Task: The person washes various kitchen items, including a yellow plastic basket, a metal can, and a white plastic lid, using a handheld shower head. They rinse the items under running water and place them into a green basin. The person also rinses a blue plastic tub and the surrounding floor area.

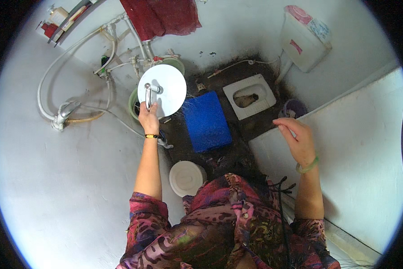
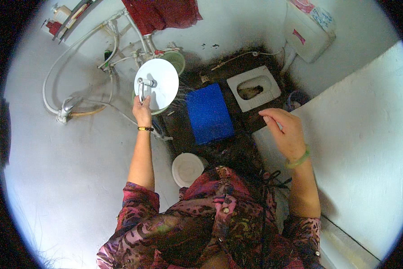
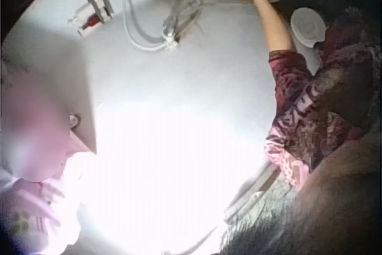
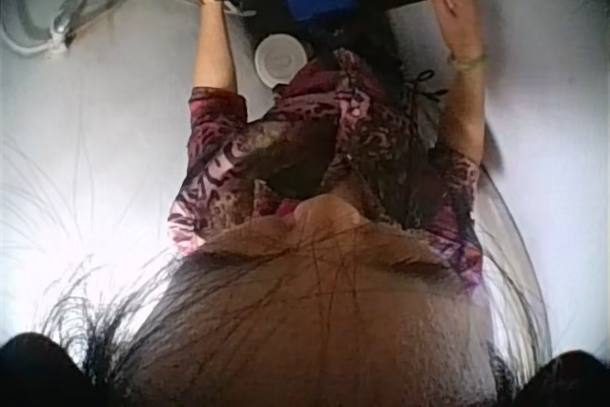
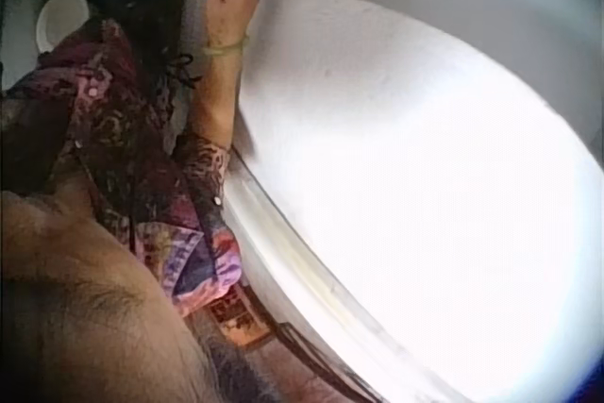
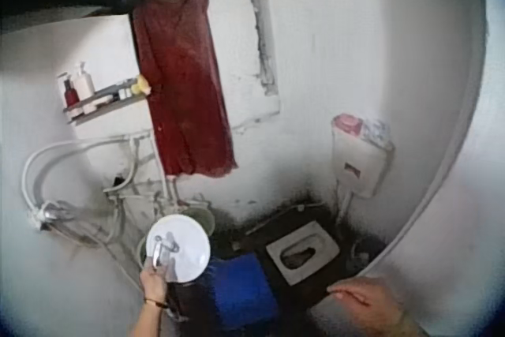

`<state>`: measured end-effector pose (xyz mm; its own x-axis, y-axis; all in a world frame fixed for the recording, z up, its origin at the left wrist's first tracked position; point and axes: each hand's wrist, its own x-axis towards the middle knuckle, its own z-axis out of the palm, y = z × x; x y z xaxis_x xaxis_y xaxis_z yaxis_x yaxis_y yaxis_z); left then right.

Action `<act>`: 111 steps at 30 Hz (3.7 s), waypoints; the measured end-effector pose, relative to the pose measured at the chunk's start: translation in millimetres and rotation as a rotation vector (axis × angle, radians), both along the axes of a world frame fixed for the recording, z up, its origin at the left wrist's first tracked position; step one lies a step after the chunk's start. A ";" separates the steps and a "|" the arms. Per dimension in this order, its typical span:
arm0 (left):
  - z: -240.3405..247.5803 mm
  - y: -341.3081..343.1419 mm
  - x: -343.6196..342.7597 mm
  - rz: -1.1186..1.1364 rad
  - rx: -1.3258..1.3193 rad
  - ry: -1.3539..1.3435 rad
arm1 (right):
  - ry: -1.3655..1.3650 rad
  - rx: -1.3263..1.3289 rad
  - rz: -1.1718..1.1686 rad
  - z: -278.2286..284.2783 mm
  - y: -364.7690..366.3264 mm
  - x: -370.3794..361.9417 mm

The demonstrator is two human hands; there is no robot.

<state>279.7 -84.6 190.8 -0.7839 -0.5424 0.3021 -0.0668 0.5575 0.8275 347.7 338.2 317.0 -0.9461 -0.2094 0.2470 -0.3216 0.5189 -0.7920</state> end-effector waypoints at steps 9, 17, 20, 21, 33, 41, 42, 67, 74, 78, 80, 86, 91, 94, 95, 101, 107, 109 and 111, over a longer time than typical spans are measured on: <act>37.3 27.4 -21.6 -0.079 0.346 0.090 | 0.035 0.006 0.075 1.2 1.0 -4.7; 66.3 56.2 -41.5 -0.042 -0.097 0.038 | -0.030 -0.026 0.108 0.8 5.4 0.4; 70.8 61.7 -41.1 -0.012 -0.149 0.039 | 0.023 -0.053 0.111 0.9 13.0 3.2; 70.3 61.2 -39.9 -0.007 -0.206 0.062 | 0.030 -0.065 0.117 -0.6 16.8 1.9; 36.2 32.9 13.5 0.008 -0.042 -0.091 | 0.003 -0.034 0.119 -19.1 8.7 -10.9; 28.1 3.2 50.0 0.015 -0.191 -0.186 | -0.021 -0.015 0.127 -32.5 1.8 -7.9; 25.7 3.3 57.4 0.014 -0.180 -0.211 | -0.005 -0.017 0.125 -36.0 0.7 -8.0; -17.1 21.5 72.2 -0.172 0.238 -0.186 | -0.079 0.108 0.083 -51.9 -47.5 -6.2; 0.6 27.0 40.7 -0.224 0.284 -0.050 | -0.065 0.115 0.103 -53.9 -55.8 -10.7; 24.8 30.8 32.5 -0.278 0.299 -0.032 | -0.109 0.165 0.121 -47.4 -56.3 -20.3; 35.9 34.2 33.3 -0.333 0.314 -0.062 | -0.107 0.155 0.126 -48.0 -58.5 -29.1; 43.4 69.5 45.7 -0.355 0.005 -0.249 | -0.063 0.092 0.165 -91.6 -44.6 -75.2; -2.0 48.2 55.7 -0.314 0.090 -0.259 | -0.301 0.168 0.147 -107.2 -64.8 -103.7; -17.9 43.5 58.6 -0.204 0.017 -0.322 | -0.382 0.177 0.148 -143.2 -72.0 -135.3; -26.1 41.2 57.2 -0.159 -0.021 -0.342 | -0.412 0.198 0.157 -160.6 -72.6 -143.4; -100.3 5.7 55.2 0.089 -0.103 -0.372 | -0.690 0.296 0.120 -302.6 -72.3 -170.4; -162.5 -14.7 35.6 0.255 0.310 -0.115 | -1.262 0.150 -0.172 -451.1 -66.3 -158.4; -175.0 -3.7 17.9 0.262 0.499 -0.042 | -1.386 -0.037 -0.298 -513.1 -58.3 -147.8; -188.6 4.9 9.5 0.227 0.562 -0.022 | -1.545 -0.226 -0.404 -566.8 -61.9 -131.3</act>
